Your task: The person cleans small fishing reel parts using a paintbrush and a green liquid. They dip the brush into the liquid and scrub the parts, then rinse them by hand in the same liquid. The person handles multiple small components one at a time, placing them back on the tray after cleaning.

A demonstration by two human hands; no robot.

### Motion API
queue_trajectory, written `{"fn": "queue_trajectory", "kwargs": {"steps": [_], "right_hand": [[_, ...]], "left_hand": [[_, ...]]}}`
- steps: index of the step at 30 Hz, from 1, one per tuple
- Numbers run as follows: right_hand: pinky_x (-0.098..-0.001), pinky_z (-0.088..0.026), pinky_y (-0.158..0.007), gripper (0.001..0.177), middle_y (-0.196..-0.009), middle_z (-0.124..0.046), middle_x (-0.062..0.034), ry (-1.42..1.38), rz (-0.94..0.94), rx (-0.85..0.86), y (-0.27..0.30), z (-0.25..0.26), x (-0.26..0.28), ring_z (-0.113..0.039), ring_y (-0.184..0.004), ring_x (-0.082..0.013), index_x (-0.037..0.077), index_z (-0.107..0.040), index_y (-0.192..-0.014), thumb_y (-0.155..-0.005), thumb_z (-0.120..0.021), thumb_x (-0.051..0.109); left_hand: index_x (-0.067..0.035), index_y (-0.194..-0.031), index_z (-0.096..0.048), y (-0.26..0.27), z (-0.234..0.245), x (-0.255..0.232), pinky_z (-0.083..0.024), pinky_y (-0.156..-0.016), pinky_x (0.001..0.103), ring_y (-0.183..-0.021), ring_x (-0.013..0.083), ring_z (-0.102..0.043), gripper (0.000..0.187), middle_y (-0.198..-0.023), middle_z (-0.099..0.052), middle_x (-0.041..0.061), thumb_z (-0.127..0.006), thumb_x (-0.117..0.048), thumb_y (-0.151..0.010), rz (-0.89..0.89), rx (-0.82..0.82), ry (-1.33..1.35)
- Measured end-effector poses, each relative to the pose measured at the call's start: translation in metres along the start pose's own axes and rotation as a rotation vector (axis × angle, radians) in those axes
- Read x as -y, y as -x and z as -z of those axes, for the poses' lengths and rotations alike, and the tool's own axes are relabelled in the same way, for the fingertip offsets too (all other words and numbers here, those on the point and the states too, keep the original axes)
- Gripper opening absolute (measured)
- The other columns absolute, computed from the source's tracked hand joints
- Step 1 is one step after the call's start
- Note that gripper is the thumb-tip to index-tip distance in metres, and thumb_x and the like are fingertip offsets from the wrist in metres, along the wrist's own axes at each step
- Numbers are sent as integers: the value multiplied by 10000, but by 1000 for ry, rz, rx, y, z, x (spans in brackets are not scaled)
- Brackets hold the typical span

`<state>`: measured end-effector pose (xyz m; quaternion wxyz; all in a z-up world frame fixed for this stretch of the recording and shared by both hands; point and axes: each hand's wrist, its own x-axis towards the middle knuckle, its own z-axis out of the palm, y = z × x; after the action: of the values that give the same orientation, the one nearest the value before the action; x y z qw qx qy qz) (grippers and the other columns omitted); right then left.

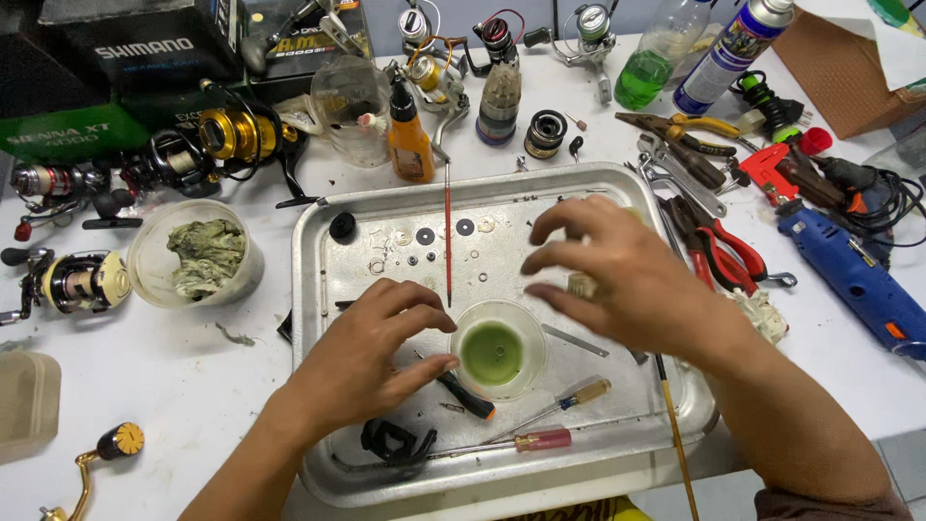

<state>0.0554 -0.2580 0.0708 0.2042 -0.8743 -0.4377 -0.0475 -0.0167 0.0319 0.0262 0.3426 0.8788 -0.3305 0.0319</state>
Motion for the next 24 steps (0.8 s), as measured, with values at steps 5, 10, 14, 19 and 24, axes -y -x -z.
{"fn": "queue_trajectory", "kwargs": {"steps": [5,10,14,19,24], "right_hand": [[-587,-441,-907,223,-1523,-470,-146,142,56,414,-10,-44,19,-436,-1301,-413,299,-799,-1050,-857,-709,363],[-618,-312,-1071,328,-1646,-300,-207,243,72,602,-25,-65,28,-287,-1463,-469,298,-774,-1157,-902,-571,263],[-661,-263,-1144,220,-1625,-323,-251,356,143,604,-27,-81,25,-283,-1486,-474,255,-809,-1013,-860,-660,306],[-674,-209,-1180,274,-1625,-318,-257,346,143,664,-31,-74,25,-241,-1522,-458,201,-757,-1114,-869,-653,266],[-608,-278,-1132,147,-1638,-366,-176,-81,7,432,-21,-50,18,-277,-1511,-416,178,-793,-934,-833,-781,283]], "left_hand": [[-149,-1161,-714,-1,-3,-3,-495,-832,416,-983,259,-564,332,-1082,-644,75,-769,-350,-902,15,117,-51],[-146,-1123,-721,0,-8,-1,-490,-780,398,-900,248,-565,315,-1033,-649,54,-806,-318,-873,-10,98,-65],[-139,-1085,-724,2,-12,2,-487,-812,405,-914,260,-568,286,-1015,-641,49,-791,-334,-886,-17,97,-74],[-134,-1098,-717,2,-12,2,-490,-804,407,-914,260,-561,301,-1025,-636,51,-794,-335,-888,-11,107,-100],[-104,-1092,-693,1,-11,-4,-492,-779,405,-929,276,-550,325,-1044,-620,92,-839,-283,-863,-73,-22,-109]]}}
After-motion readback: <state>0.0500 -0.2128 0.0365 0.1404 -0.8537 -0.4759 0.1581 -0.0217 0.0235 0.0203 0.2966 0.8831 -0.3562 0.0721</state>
